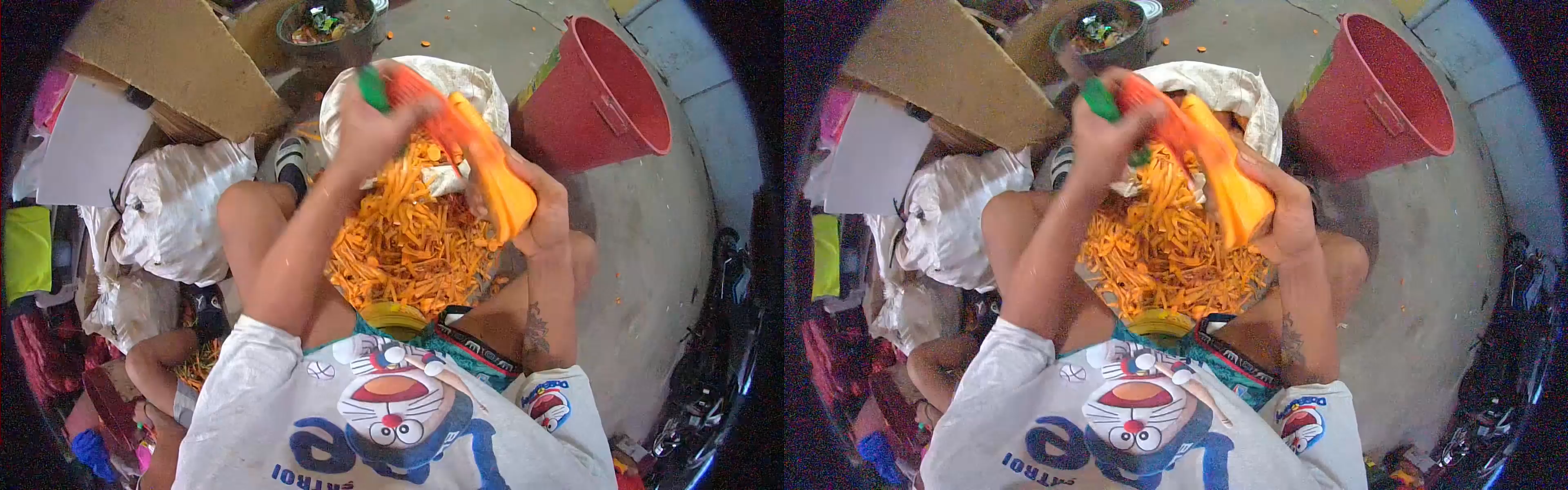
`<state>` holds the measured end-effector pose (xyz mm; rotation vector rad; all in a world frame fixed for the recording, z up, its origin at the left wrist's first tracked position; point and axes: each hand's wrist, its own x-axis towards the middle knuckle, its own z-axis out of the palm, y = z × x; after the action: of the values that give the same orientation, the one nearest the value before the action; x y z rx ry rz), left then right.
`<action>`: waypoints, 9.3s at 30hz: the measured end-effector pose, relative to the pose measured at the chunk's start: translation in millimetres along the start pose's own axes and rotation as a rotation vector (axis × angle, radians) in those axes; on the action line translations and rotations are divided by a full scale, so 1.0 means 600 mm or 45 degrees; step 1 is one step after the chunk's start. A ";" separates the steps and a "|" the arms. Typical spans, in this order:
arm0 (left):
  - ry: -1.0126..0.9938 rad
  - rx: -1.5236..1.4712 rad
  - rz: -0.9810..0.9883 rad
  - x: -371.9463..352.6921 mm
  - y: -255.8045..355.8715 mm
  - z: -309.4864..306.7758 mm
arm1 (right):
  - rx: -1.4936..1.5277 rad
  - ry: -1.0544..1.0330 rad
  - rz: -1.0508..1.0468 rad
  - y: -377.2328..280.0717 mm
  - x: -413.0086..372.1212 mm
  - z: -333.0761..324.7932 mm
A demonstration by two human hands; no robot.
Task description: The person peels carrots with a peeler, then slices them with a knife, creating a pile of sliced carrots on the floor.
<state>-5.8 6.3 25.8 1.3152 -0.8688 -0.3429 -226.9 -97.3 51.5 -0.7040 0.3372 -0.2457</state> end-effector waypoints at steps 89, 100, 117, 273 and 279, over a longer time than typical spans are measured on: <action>0.077 -0.112 -0.153 -0.026 0.059 -0.002 | 0.143 -0.221 -0.023 -0.002 0.002 -0.011; 0.147 -0.206 -0.081 -0.011 0.041 -0.024 | 0.052 -0.216 0.002 0.001 0.001 -0.027; 0.226 -0.015 -0.110 0.020 0.012 -0.043 | -0.053 -0.135 0.020 -0.002 -0.014 0.013; 0.492 0.233 -0.594 0.026 -0.039 -0.176 | -0.567 1.242 0.154 0.210 0.046 -0.341; 0.767 -0.125 -1.011 0.024 -0.356 -0.188 | -0.969 1.381 0.042 0.056 0.136 -0.319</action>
<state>137.0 19.7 -169.2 1.5126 0.2014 -0.5516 -222.0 -212.4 -125.0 -1.2728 1.5299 -0.4665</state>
